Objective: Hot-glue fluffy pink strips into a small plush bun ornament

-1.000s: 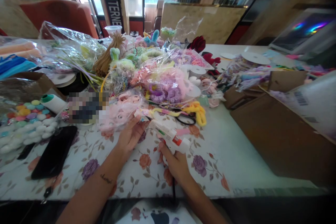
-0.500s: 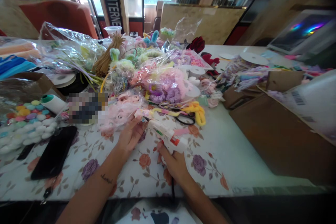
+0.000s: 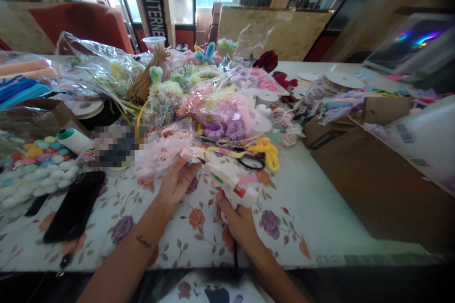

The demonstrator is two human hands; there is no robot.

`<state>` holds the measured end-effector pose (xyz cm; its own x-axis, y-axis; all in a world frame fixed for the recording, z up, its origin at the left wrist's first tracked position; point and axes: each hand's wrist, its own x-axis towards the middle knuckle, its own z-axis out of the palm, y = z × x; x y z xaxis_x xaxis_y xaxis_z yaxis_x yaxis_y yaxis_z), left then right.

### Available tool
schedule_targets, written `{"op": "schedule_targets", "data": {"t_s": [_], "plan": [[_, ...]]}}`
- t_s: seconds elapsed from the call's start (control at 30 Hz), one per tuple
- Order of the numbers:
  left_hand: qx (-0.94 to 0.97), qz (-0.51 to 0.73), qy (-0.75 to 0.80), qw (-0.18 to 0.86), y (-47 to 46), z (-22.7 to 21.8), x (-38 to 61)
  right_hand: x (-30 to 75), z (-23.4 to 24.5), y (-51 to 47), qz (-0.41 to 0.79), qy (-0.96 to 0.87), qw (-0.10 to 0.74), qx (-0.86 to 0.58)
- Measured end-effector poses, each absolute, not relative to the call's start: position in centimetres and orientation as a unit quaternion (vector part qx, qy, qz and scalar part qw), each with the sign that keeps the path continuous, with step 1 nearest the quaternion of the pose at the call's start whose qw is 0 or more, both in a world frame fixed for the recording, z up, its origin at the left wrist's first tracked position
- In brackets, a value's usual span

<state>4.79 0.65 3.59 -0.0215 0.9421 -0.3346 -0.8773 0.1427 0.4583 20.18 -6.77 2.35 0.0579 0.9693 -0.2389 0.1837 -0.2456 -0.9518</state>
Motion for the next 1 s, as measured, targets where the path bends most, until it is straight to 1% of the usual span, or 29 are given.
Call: {"op": "schedule_targets", "data": {"t_s": [0.5, 0.7, 1.0], "plan": [[0.075, 0.648, 0.282, 0.703, 0.68, 3.28, 4.73, 19.94, 2.95, -6.83, 0.492, -0.466, 0.398, -0.618], [0.059, 0.657, 0.27, 0.701, 0.65, 3.39, 4.75, 20.13, 2.74, -6.65, 0.478, -0.479, 0.419, -0.605], [0.058, 0.654, 0.274, 0.703, 0.73, 3.2, 4.64, 20.24, 2.08, -6.74, 0.494, -0.48, 0.403, -0.603]]}}
